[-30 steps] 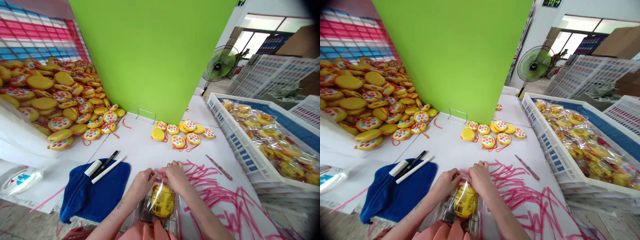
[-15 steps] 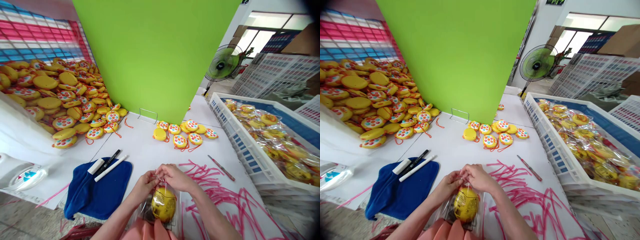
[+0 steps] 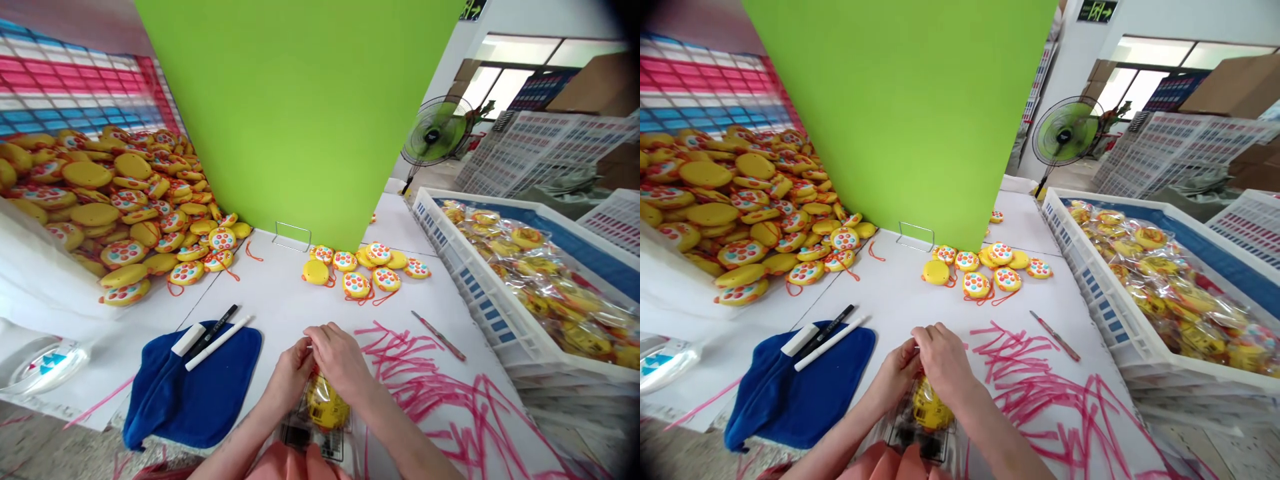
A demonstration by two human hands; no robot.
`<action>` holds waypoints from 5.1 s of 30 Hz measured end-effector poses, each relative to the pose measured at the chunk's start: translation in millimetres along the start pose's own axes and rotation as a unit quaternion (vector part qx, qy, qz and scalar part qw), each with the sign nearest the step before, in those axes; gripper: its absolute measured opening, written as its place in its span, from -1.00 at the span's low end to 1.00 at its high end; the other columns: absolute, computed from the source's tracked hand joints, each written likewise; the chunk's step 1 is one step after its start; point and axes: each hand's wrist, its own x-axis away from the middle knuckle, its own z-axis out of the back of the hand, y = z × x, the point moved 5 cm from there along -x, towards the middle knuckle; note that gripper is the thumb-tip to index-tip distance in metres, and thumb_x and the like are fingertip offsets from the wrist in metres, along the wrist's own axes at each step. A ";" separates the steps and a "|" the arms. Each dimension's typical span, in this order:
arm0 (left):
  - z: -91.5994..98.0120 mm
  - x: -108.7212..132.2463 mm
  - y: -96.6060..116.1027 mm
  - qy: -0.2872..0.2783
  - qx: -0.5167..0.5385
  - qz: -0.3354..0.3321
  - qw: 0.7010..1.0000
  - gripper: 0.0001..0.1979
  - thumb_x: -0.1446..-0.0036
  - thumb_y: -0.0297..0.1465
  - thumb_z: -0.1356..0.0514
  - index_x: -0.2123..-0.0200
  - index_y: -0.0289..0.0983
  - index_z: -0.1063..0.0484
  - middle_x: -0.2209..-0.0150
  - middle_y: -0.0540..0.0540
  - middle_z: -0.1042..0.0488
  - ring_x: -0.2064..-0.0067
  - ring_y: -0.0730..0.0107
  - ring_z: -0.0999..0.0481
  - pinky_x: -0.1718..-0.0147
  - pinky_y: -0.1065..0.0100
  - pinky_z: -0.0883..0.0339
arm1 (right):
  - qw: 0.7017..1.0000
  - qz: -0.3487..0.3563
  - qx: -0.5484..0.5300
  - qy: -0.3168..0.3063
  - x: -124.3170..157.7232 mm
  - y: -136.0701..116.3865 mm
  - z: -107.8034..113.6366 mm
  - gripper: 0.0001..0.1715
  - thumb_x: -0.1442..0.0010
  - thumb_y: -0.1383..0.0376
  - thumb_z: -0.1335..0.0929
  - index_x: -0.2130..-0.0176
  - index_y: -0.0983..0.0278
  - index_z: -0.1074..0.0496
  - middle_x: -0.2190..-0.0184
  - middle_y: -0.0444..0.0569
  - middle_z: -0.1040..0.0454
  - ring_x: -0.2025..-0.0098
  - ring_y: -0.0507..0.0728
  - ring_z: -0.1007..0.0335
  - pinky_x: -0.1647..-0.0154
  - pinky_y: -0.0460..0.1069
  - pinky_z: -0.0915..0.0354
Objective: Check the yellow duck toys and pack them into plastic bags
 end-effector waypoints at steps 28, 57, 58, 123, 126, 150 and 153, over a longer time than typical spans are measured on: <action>9.6 -14.3 -48.4 -0.026 0.238 0.163 0.957 -0.56 0.08 -0.13 -0.36 0.23 -0.32 -0.41 0.37 -0.09 -0.58 0.37 0.37 -0.53 0.39 0.39 -0.34 | 0.818 -0.373 -0.302 0.317 63.7 190.8 68.7 -0.57 0.01 0.12 -0.41 0.14 0.25 -0.42 0.39 -0.15 -0.42 0.41 0.04 -0.37 0.36 -0.06 -0.36; 9.5 -14.6 -49.8 -0.036 0.243 0.138 0.959 -0.58 0.06 -0.11 -0.35 0.29 -0.30 -0.39 0.40 -0.06 -0.56 0.42 0.41 -0.48 0.43 0.41 -0.27 | 0.996 -0.045 0.040 -0.059 -27.0 121.3 -1.3 -0.81 -0.04 0.48 -0.44 0.42 0.19 -0.59 0.31 -0.03 -0.48 0.12 0.19 -0.30 0.02 0.05 -0.20; 9.4 -14.5 -49.3 -0.034 0.242 0.138 0.960 -0.58 0.07 -0.10 -0.35 0.29 -0.30 -0.39 0.41 -0.05 -0.56 0.43 0.41 -0.48 0.43 0.40 -0.27 | 0.995 -0.062 0.060 -0.055 -25.9 131.1 3.4 -0.82 -0.04 0.48 -0.43 0.45 0.21 -0.58 0.31 0.00 -0.48 0.11 0.21 -0.30 0.01 0.07 -0.19; -1.5 -3.0 -21.5 -0.054 -0.186 -0.006 0.981 -0.84 0.03 -0.57 -0.24 0.33 -0.26 -0.44 0.34 -0.01 -0.43 0.38 0.43 -0.38 0.36 0.41 -0.25 | 0.750 -0.246 -0.234 0.567 91.8 177.9 147.0 -0.32 -0.13 0.18 -0.38 -0.19 0.30 -0.25 0.26 0.01 -0.54 0.41 0.08 -0.48 0.28 0.06 -0.44; -13.4 2.8 -13.7 -0.074 -0.321 -0.069 0.942 -0.80 -0.06 -0.56 -0.22 0.22 -0.25 -0.45 0.19 -0.07 -0.43 0.24 0.33 -0.44 0.21 0.33 -0.31 | 0.755 -0.211 -0.146 0.603 84.5 184.1 159.9 -0.36 -0.22 0.19 -0.29 -0.24 0.27 -0.14 0.00 0.15 -0.44 0.15 0.16 -0.50 0.05 0.17 -0.39; -19.3 10.5 -15.6 -0.027 -0.544 -0.119 0.830 -0.84 -0.13 -0.41 -0.26 0.23 -0.28 -0.37 0.20 -0.10 -0.39 0.18 0.14 -0.34 0.15 0.08 -0.28 | 0.976 -0.181 -0.109 0.060 -15.2 123.6 5.9 -0.32 0.12 0.52 -0.26 -0.04 0.22 -0.26 0.09 0.02 -0.41 0.10 0.21 -0.37 0.04 0.09 -0.30; -20.0 12.2 -17.4 -0.024 -0.555 -0.118 0.823 -0.90 -0.14 -0.43 -0.25 0.28 -0.27 -0.38 0.21 -0.10 -0.39 0.19 0.14 -0.34 0.14 0.07 -0.28 | 0.966 -0.171 -0.189 0.036 6.3 119.7 21.8 -0.45 0.01 0.41 -0.30 -0.02 0.20 -0.26 0.10 -0.04 -0.43 0.15 0.15 -0.40 0.16 0.02 -0.37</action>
